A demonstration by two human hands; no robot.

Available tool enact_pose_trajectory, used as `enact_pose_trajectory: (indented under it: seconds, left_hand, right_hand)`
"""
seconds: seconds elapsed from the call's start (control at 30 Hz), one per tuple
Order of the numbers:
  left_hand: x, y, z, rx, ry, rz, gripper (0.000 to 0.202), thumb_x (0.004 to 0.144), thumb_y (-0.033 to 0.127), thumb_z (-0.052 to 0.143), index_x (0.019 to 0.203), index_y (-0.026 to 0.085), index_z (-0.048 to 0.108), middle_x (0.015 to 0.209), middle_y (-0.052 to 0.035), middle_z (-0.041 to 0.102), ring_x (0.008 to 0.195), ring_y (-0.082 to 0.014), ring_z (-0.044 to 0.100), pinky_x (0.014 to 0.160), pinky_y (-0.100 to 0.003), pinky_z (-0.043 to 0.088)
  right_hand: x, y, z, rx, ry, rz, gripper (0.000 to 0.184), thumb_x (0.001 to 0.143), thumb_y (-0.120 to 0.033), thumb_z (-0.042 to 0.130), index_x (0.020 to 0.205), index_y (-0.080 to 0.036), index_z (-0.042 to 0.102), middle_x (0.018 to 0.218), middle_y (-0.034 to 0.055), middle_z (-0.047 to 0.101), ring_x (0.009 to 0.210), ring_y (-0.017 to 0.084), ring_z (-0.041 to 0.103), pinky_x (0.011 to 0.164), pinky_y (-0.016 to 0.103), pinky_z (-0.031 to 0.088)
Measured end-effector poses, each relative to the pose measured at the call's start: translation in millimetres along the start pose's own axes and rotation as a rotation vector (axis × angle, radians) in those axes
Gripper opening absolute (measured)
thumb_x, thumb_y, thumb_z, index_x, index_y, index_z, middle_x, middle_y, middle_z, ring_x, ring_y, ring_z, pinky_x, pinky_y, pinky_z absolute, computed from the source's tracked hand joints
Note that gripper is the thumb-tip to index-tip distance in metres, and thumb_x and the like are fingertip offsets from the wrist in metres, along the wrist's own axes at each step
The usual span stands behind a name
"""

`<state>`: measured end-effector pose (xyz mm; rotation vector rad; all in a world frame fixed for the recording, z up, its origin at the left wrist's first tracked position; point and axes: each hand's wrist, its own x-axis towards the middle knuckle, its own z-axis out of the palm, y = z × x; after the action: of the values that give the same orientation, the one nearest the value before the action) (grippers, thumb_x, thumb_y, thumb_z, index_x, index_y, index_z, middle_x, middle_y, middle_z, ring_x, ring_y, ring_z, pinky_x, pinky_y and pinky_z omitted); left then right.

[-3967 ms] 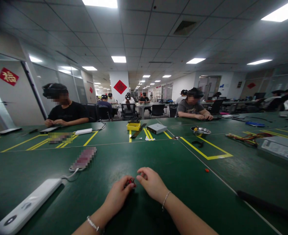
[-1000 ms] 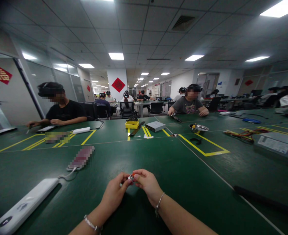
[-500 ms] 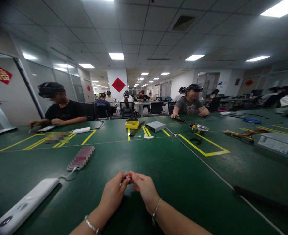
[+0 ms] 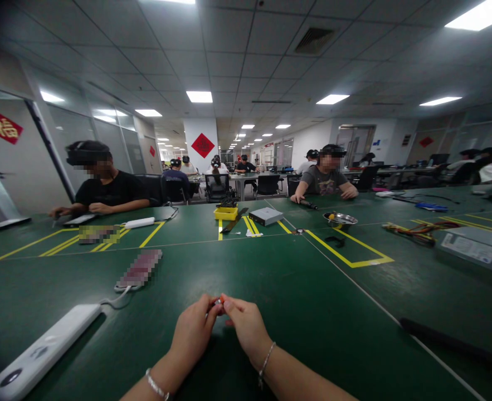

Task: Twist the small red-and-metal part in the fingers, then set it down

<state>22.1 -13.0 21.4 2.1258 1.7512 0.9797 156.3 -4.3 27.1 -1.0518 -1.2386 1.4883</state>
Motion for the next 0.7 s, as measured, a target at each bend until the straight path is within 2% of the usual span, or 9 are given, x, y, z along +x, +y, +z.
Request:
enact_pose_trajectory:
  seconds: [0.23,0.4,0.7]
  left_hand:
    - [-1,5,-1.1,0.035,-0.036,-0.025,0.020,0.082,0.033,0.038,0.084,0.021,0.053,0.080,-0.0013,0.064,0.074,-0.0154,0.059,0.065,-0.024,0.039]
    - [-1,8,-2.8,0.010,-0.044,0.041,0.012,0.076,0.028,0.049,0.087,0.023,0.053,0.074,0.0029,0.063,0.071,-0.0125,0.058,0.064,-0.022,0.039]
    - [-2,7,-0.3,0.130,-0.028,0.035,0.010,0.076,0.023,0.045,0.078,0.021,0.054,0.074,0.0005,0.064,0.070,-0.0134,0.058,0.063,-0.023,0.039]
  right_hand:
    - [6,1,-1,0.022,0.091,0.094,0.044,0.059,-0.042,0.064,0.094,-0.015,0.064,0.088,0.0073,0.066,0.082,0.019,0.057,0.068,0.028,0.042]
    - [12,0,-10,0.047,0.090,0.079,0.036,0.056,-0.035,0.067,0.083,-0.012,0.066,0.078,0.0076,0.067,0.070,0.015,0.058,0.064,0.026,0.041]
    - [13,3,-9,0.061,0.137,0.139,0.028,0.056,-0.031,0.066,0.077,-0.012,0.066,0.069,0.0049,0.065,0.061,0.011,0.055,0.055,0.022,0.038]
